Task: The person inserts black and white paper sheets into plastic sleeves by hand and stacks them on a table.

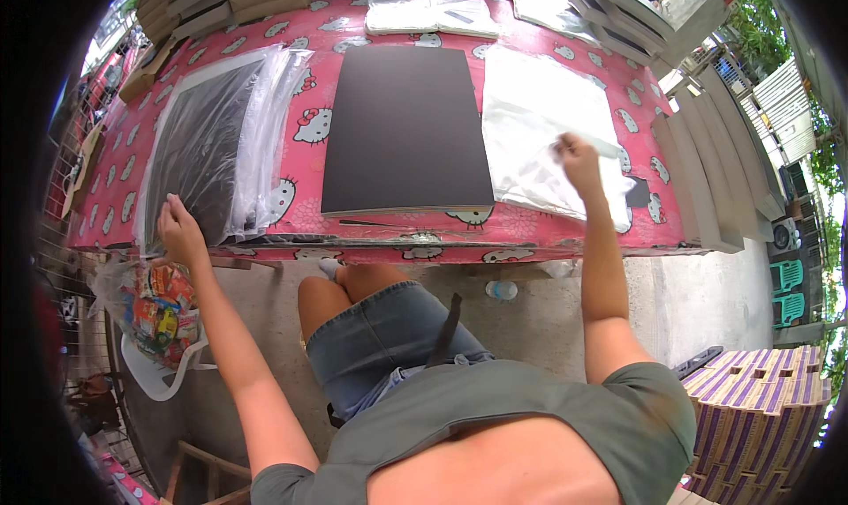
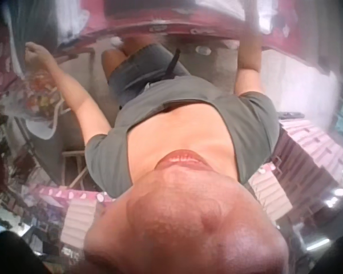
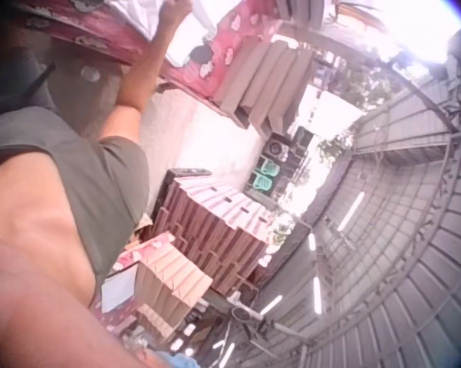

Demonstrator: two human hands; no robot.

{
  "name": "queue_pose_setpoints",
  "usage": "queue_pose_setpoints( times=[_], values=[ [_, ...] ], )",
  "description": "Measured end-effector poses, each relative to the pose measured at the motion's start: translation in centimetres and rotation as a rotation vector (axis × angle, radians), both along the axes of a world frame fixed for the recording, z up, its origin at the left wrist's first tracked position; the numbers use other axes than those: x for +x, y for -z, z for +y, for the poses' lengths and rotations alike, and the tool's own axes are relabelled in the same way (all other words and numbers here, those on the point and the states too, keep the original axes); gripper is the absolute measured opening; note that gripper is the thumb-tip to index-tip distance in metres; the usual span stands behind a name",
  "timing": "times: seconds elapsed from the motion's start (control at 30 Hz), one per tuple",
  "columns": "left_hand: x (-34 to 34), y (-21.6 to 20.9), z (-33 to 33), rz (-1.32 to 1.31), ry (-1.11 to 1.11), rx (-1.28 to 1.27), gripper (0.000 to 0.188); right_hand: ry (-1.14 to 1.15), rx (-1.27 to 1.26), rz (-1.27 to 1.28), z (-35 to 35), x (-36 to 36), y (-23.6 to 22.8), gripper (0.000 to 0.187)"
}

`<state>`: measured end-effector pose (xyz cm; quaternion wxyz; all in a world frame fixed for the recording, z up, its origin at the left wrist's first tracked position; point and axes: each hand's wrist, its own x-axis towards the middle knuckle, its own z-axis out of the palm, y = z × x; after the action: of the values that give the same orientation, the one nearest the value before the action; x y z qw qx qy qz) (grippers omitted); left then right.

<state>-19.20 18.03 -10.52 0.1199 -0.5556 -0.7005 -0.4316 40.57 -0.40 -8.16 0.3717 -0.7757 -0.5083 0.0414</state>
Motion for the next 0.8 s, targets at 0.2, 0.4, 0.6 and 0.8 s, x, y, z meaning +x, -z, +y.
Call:
queue_pose_setpoints(
  times=[0.2, 0.4, 0.6, 0.8],
  values=[
    [0.0, -2.6, 4.7, -0.21, -0.056, -0.306, 0.039, 0.436, 0.969, 0.894, -1.0, 10.1, -3.0, 0.018],
    [17.4, -9.6, -10.2, -0.289, 1.2, -0.183, 0.085, -0.55, 0.254, 0.246, -1.0, -14.8, -5.4, 0.015],
    [19.4, -7.9, -14.2, -1.165, 1.303, -0.951, 0.046, -0.762, 0.171, 0.54, -0.9, -19.8, -8.8, 0.015],
    [19.5, -9.0, -15.4, -1.286, 1.233, -0.647, 0.018, -0.615, 0.206, 0.695, 0.2, -22.4, -7.9, 0.002]
  ],
)
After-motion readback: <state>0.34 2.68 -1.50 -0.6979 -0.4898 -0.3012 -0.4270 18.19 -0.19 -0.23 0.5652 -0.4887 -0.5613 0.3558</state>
